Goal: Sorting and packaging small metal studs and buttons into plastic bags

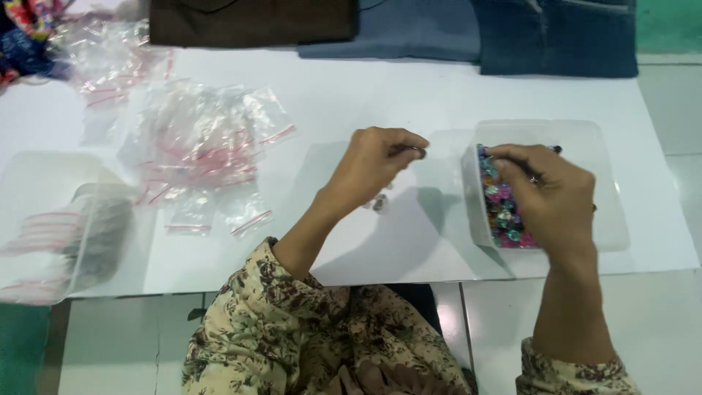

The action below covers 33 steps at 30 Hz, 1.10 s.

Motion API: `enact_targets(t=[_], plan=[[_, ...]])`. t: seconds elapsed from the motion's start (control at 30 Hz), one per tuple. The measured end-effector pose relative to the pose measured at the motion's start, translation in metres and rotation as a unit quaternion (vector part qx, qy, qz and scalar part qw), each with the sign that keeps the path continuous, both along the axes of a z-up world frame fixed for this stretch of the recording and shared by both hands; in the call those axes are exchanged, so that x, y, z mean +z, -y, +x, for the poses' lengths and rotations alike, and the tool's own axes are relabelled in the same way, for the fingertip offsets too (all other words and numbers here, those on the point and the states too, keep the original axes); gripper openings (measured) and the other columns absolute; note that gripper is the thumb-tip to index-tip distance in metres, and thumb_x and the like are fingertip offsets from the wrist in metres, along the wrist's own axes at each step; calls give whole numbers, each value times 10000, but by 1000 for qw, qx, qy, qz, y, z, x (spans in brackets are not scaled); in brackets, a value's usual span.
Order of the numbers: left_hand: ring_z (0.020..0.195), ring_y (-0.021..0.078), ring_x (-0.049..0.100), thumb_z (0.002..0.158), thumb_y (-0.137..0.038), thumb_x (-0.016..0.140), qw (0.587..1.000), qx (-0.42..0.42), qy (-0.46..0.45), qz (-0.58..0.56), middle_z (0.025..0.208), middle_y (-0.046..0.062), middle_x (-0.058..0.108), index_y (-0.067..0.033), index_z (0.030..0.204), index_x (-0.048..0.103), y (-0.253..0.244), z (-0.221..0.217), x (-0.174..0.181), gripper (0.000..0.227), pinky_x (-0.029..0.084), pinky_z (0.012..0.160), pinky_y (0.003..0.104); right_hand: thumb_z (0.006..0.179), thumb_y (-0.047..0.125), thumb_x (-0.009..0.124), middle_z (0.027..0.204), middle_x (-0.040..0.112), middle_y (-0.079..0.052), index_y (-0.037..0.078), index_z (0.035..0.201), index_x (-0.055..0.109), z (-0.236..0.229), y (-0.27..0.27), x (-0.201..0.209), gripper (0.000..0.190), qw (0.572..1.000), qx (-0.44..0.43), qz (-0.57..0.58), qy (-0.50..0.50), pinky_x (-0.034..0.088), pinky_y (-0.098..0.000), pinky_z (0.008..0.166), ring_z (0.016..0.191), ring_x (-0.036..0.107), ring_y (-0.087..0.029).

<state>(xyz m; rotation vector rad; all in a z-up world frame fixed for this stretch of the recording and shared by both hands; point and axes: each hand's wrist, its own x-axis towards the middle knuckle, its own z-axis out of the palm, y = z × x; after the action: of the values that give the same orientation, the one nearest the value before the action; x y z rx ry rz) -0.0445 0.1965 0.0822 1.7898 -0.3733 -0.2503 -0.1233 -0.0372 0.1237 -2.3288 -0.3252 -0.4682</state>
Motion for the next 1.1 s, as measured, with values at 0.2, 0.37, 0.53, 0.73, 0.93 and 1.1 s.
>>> enact_targets(t=[0.2,0.37,0.53,0.73,0.93,1.1], plan=[[795,267,787,898,2,718,991,87,103,18,879,153,785,-34,1030,769,-47,10,-52,146,641,672,328,958,-34,728,882,772,-126,64,1042,805,19,-65,-42,150,997,73,3,8,585,-376,681,804,743,-322],[775,300,773,876,-50,740,986,120,90,71,835,125,779,-79,990,784,-49,19,-81,126,634,673,414,988,-51,660,907,753,-146,22,1081,776,53,-93,-77,166,995,56,-46,-62,588,-329,654,826,741,-284],[843,324,767,860,-127,755,981,124,72,134,864,87,778,-146,974,790,-45,21,-92,121,626,743,473,987,-64,639,913,742,-181,-8,1099,758,65,-102,-88,173,990,44,-62,-116,589,-351,662,844,739,-313],[852,325,769,890,-69,711,983,108,66,130,855,110,773,-128,982,785,-45,15,-81,132,627,752,467,1011,-18,637,922,720,-196,15,1140,746,68,-103,-96,172,987,41,-51,-149,564,-353,649,858,726,-313],[849,297,773,914,-79,690,984,96,75,129,863,106,775,-121,1028,779,-46,15,-84,150,632,751,455,1016,0,637,936,735,-162,57,1168,767,63,-102,-94,208,988,27,-25,-152,547,-328,660,848,714,-263],[797,277,771,933,-77,672,984,106,82,115,843,125,760,-91,1059,768,-52,15,-85,159,632,714,433,1019,-20,633,912,724,-168,39,1141,762,64,-95,-105,188,992,20,7,-122,484,-319,586,732,645,-205]])
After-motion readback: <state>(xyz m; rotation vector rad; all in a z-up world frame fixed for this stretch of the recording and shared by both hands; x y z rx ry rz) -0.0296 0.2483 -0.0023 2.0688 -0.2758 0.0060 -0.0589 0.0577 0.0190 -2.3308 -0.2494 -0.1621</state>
